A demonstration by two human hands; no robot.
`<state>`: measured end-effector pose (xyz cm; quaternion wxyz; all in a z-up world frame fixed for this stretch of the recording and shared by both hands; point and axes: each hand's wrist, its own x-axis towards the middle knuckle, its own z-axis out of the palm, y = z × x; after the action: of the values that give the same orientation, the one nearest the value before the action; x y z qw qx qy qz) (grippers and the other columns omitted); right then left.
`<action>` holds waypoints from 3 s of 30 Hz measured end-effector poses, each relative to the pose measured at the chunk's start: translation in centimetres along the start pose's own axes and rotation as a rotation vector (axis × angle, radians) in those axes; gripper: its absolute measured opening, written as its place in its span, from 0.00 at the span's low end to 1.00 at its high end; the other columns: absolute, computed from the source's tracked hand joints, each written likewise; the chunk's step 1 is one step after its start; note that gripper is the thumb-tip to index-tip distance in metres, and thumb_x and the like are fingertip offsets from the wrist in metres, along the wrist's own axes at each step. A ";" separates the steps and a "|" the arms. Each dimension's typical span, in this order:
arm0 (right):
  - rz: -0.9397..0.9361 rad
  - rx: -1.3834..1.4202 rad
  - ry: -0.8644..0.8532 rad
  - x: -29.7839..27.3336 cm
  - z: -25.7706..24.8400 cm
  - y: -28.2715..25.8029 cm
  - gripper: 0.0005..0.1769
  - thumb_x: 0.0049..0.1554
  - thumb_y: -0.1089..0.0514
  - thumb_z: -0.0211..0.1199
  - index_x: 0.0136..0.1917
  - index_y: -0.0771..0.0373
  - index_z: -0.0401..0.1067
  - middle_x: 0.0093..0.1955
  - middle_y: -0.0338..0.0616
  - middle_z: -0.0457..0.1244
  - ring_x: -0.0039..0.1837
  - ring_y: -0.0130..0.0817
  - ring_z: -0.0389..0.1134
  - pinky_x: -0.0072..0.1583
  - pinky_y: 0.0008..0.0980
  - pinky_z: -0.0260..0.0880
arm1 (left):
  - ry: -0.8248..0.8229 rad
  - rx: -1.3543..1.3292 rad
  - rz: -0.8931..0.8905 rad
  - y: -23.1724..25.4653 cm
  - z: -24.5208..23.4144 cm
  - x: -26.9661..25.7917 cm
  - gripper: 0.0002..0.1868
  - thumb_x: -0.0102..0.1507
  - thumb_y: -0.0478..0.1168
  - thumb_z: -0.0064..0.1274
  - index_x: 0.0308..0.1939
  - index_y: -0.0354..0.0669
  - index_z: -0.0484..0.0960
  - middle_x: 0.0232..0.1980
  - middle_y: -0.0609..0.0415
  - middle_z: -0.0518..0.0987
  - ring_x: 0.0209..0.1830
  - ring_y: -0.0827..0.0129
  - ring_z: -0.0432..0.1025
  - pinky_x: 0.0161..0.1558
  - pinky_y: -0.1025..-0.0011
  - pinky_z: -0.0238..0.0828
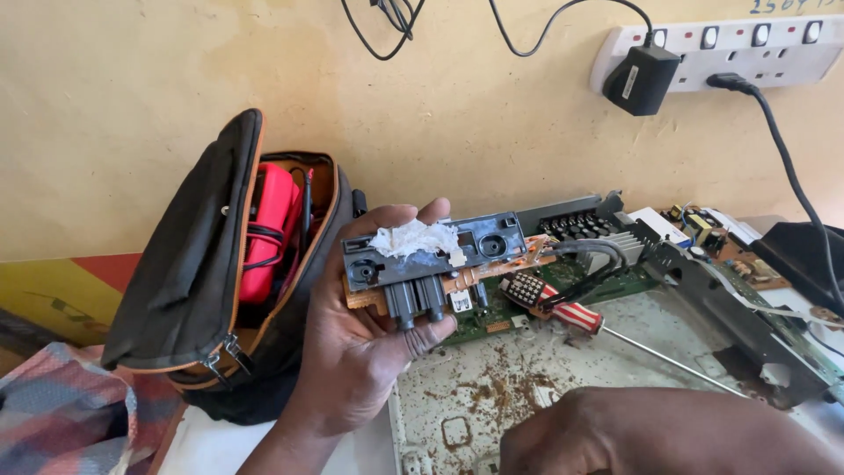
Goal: The person uses a screwdriver to remove screws from a circuit board and then uses a multimeter to test components. They also use a brush to clean a small electronic part and continue working on the board with the screwdriver.
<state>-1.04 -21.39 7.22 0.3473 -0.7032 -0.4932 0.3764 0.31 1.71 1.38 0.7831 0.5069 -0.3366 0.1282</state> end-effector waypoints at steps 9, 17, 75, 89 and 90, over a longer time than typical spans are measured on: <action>-0.050 -0.314 0.007 0.9 1.6 3.3 0.13 0.68 0.49 0.50 0.49 0.57 0.72 0.63 0.40 0.63 0.60 0.34 0.68 0.58 0.32 0.69 | 0.043 -0.008 -0.008 -1.0 0.2 -0.2 0.35 0.56 0.28 0.64 0.66 0.47 0.68 0.75 0.37 0.71 0.63 0.64 0.73 0.66 0.69 0.69; -0.208 -0.612 0.075 1.4 2.7 5.7 0.08 0.71 0.55 0.48 0.52 0.61 0.61 0.59 0.48 0.59 0.55 0.46 0.62 0.57 0.42 0.63 | 0.066 0.001 -0.028 -1.2 0.4 -0.3 0.36 0.56 0.26 0.63 0.66 0.46 0.68 0.74 0.37 0.72 0.66 0.60 0.73 0.63 0.67 0.72; 0.013 -0.502 0.991 -2.8 -1.6 3.2 0.14 0.41 0.48 0.77 0.42 0.50 0.90 0.49 0.30 0.80 0.50 0.24 0.83 0.51 0.27 0.85 | 0.703 0.024 -0.409 -2.4 0.1 0.1 0.24 0.56 0.49 0.61 0.42 0.28 0.80 0.29 0.42 0.77 0.26 0.46 0.83 0.25 0.66 0.80; -0.412 -0.450 1.439 1.7 1.7 4.0 0.22 0.47 0.60 0.72 0.41 0.57 0.57 0.55 0.56 0.71 0.59 0.43 0.78 0.54 0.33 0.82 | 0.349 -0.015 -0.334 -3.2 0.1 -0.7 0.23 0.66 0.53 0.46 0.52 0.38 0.77 0.47 0.44 0.84 0.45 0.60 0.80 0.38 0.64 0.81; -0.215 -0.503 1.570 1.4 1.6 4.0 0.17 0.49 0.58 0.75 0.45 0.58 0.67 0.54 0.45 0.72 0.55 0.32 0.74 0.54 0.28 0.74 | 0.353 0.007 -0.362 -2.9 0.3 -0.7 0.29 0.62 0.55 0.48 0.58 0.37 0.75 0.51 0.43 0.83 0.46 0.55 0.82 0.41 0.61 0.84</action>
<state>-0.33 -20.93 2.76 0.4571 -0.7670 -0.2415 -0.3802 1.23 0.28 -1.08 0.8381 0.5316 -0.0979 0.0735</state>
